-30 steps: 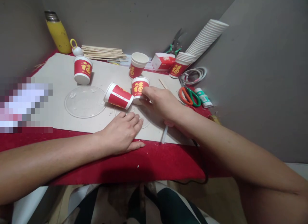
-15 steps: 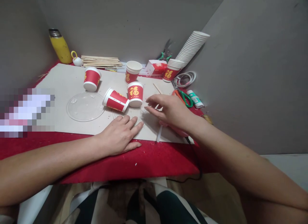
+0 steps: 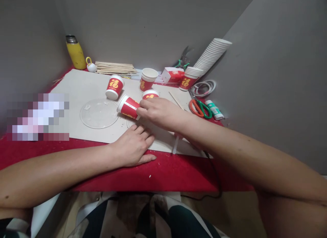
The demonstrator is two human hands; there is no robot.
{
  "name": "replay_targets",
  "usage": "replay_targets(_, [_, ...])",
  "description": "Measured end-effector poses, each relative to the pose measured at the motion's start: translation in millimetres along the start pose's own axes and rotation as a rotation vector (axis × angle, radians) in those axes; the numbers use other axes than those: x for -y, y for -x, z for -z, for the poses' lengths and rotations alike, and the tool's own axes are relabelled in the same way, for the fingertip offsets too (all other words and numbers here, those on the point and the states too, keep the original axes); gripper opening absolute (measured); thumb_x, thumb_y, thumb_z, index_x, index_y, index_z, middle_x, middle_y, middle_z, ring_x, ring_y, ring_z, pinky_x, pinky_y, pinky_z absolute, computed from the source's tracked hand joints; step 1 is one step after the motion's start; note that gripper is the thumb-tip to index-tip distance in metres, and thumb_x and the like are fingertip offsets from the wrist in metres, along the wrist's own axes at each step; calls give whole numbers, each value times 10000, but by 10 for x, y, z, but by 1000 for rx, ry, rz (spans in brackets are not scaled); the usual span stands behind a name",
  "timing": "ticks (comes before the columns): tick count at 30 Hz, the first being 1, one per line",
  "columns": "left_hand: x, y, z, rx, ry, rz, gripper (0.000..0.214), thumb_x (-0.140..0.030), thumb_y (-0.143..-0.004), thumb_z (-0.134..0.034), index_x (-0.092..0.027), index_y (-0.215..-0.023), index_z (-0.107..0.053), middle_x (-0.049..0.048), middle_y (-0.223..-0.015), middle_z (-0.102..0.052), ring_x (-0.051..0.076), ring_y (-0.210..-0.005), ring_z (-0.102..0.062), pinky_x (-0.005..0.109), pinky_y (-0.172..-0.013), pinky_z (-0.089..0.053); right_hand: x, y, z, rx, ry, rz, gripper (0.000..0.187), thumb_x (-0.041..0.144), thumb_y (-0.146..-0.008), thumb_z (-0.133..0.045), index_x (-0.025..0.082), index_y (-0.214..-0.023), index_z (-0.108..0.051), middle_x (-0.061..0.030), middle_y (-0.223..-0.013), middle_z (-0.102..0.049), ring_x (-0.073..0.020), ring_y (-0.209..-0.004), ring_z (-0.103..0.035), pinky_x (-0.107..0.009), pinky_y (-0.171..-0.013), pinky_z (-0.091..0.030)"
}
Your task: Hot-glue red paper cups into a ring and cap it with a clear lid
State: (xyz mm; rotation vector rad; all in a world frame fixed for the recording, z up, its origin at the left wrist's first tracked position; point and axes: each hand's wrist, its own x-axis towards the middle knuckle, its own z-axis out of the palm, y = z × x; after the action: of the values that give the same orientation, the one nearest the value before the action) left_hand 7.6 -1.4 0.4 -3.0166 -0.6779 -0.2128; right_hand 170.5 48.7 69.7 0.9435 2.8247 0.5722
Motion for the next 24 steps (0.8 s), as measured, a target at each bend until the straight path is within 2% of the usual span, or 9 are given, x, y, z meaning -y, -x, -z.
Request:
replay_targets(3, [4,-1,1,-18,-8,-5,602,-602,-968,-451,-91,-1219,-646,170,-1204,-666,344,-1083,-563,460,-930,-415,-21,-2,-65,6,-21,-28,211,67,-959,-452,101,-1046,-641,-136,-907,-666,-205,-744,-524,-328,-610,-249])
replay_targets(8, [-1,-5,8,9,-27,-3,632,-616,-966,-442,-85,-1253,-626,169,-1180,-669,338,-1049,-576,447,-879,-417,-29,34,-142,5,-60,-83,241,47,-948,-427,96,-1061,-634,-140,-896,-672,-214,-746,-539,-331,-612,-266])
replay_targets(11, [1,-3,8,18,-26,0,625,-608,-969,-443,-83,-1251,-632,177,-1232,-662,347,-1087,-571,455,-914,-409,-40,79,-44,-4,-71,-76,235,85,-922,-492,106,-1110,-632,-116,-836,-676,-224,-750,-556,-335,-631,-288])
replay_targets(13, [2,-1,9,21,-19,-4,629,-599,-972,-446,-77,-1274,-625,182,-1279,-651,351,-1117,-562,456,-933,-404,-60,88,88,1,-103,-88,314,134,-897,-555,113,-1205,-613,-116,-857,-692,-239,-776,-579,-335,-645,-310])
replay_targets(17, [-2,5,12,24,-14,1,662,-599,-973,-448,-62,-1331,-595,197,-1306,-641,354,-1130,-553,452,-927,-403,-132,-47,307,-70,-266,-154,403,261,-949,-557,142,-1334,-574,-166,-1216,-668,-270,-971,-616,-332,-689,-375])
replay_targets(20, [-8,6,13,34,-17,4,678,-606,-971,-448,-62,-1352,-584,195,-1291,-644,352,-1108,-558,452,-905,-405,-196,-261,288,-57,-431,-69,412,279,-963,-566,182,-1364,-566,-126,-1396,-586,-239,-1069,-606,-317,-758,-411])
replay_targets(22, [-11,3,13,38,-20,4,699,-609,-970,-449,-59,-1387,-558,191,-1286,-645,348,-1101,-561,449,-895,-406,-234,-400,215,9,-487,-45,379,250,-931,-614,197,-1305,-598,-101,-1329,-628,-209,-1005,-615,-298,-751,-409])
replay_targets(24, [-12,-2,13,40,-28,6,715,-611,-970,-446,-56,-1411,-536,195,-1299,-640,346,-1105,-563,446,-890,-406,-267,-507,143,50,-500,-79,304,232,-895,-657,200,-1195,-628,-77,-1148,-689,-185,-868,-605,-286,-698,-393])
